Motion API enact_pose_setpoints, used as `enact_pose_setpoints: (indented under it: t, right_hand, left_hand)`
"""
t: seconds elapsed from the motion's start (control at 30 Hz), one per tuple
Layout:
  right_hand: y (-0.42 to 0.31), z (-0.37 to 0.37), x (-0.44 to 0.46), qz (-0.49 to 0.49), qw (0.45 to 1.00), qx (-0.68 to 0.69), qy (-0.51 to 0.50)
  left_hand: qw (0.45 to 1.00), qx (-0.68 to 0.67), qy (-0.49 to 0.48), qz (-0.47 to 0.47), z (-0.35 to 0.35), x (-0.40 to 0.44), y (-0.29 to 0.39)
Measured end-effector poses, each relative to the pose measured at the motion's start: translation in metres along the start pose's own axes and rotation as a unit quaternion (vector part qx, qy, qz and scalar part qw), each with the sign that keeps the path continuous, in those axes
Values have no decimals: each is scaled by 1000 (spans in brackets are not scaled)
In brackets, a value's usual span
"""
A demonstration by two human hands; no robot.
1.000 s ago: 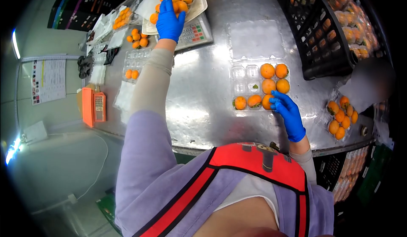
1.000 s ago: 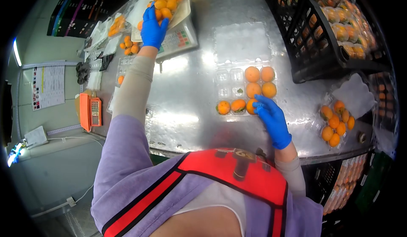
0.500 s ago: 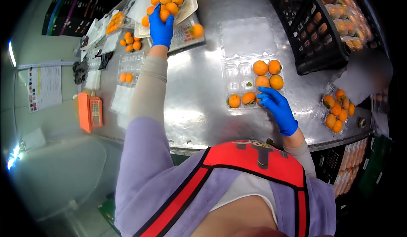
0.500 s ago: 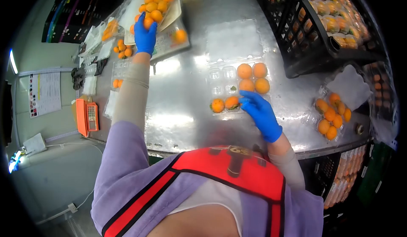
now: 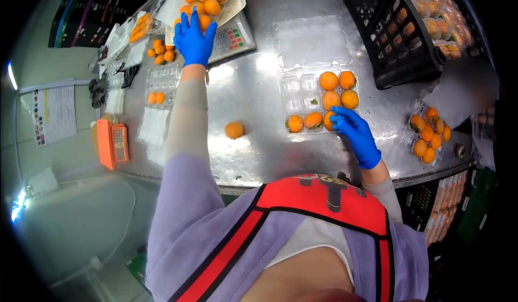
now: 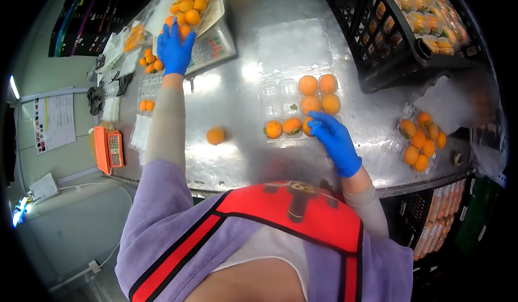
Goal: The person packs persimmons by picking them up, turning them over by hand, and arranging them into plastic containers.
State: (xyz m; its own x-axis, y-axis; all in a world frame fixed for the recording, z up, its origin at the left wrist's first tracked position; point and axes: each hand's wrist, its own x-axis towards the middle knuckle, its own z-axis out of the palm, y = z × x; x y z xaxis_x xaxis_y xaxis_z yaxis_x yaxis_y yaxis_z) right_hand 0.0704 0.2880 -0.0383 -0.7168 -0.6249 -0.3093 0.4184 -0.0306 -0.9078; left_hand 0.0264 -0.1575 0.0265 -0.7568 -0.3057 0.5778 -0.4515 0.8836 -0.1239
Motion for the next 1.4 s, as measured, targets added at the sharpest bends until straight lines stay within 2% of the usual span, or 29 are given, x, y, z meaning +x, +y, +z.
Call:
enact_pose_setpoints:
  t: [0.03, 0.1, 0.17, 0.2, 0.23, 0.27, 0.33, 0.4, 0.47, 0.5, 0.53, 0.6, 0.87, 0.93, 1.0, 1.07, 1.2, 1.27, 1.4]
  right_hand:
    - [0, 0, 0, 0, 1000, 1, 0]
    - [-2, 0, 0, -1, 1000, -11, 3]
    - [-3, 1, -1, -2, 1000, -10, 1]
    - [-3, 1, -2, -5, 1000, -11, 1]
    - [-4, 1, -2, -4, 1000, -11, -1]
    - [-4, 2, -2, 1, 1000, -9, 5]
    - [-5, 2, -3, 7, 1000, -9, 9]
    - [-5, 3, -3, 26, 1000, 10, 4]
    - [-3, 5, -1, 25, 1000, 14, -3]
    - [-2, 6, -1, 24, 1000, 19, -6]
    - [-3, 7, -1, 22, 1000, 20, -7]
    - [-5, 10, -2, 12, 1000, 17, -9]
    - [2, 0, -10, 6, 1000, 8, 1]
    - [3, 1, -9, 5, 1000, 8, 0]
    - [5, 1, -7, 11, 1000, 21, -4]
    - [2, 4, -5, 10, 1000, 15, -7]
    - [3, 5, -2, 13, 999, 36, -13]
    - [4, 2, -2, 7, 1000, 30, -1]
    - [-6, -9, -6, -3, 999, 25, 38]
  left_hand:
    - [1000, 1, -1, 0, -9, -3, -1]
    - [964, -264, 32, 17, -29, -18, -5]
    - [929, -364, -50, -53, -55, -58, -8]
    - [927, -356, -116, -35, -55, -89, -22]
    - [919, -309, -246, -3, -83, -109, -22]
    - [926, -187, -324, 53, -79, -155, -41]
    - [870, -124, -474, 44, -109, -212, -46]
    - [839, -56, -540, -19, -139, -240, -42]
    - [804, -51, -591, -51, -150, -254, -47]
    - [812, -118, -571, -39, -145, -266, -58]
    - [813, -116, -569, -40, -137, -278, -64]
    - [819, -107, -560, -71, -134, -282, -63]
    - [813, -34, -576, -85, -147, -257, -53]
    - [773, -28, -624, -109, -154, -250, -57]
    - [779, -45, -614, -115, -150, -263, -68]
    - [737, -30, -669, -90, -148, -271, -74]
    - [735, -13, -677, -28, -148, -279, -73]
    - [743, 0, -664, -86, -147, -282, -74]
    - [728, 31, -683, -54, -150, -272, -71]
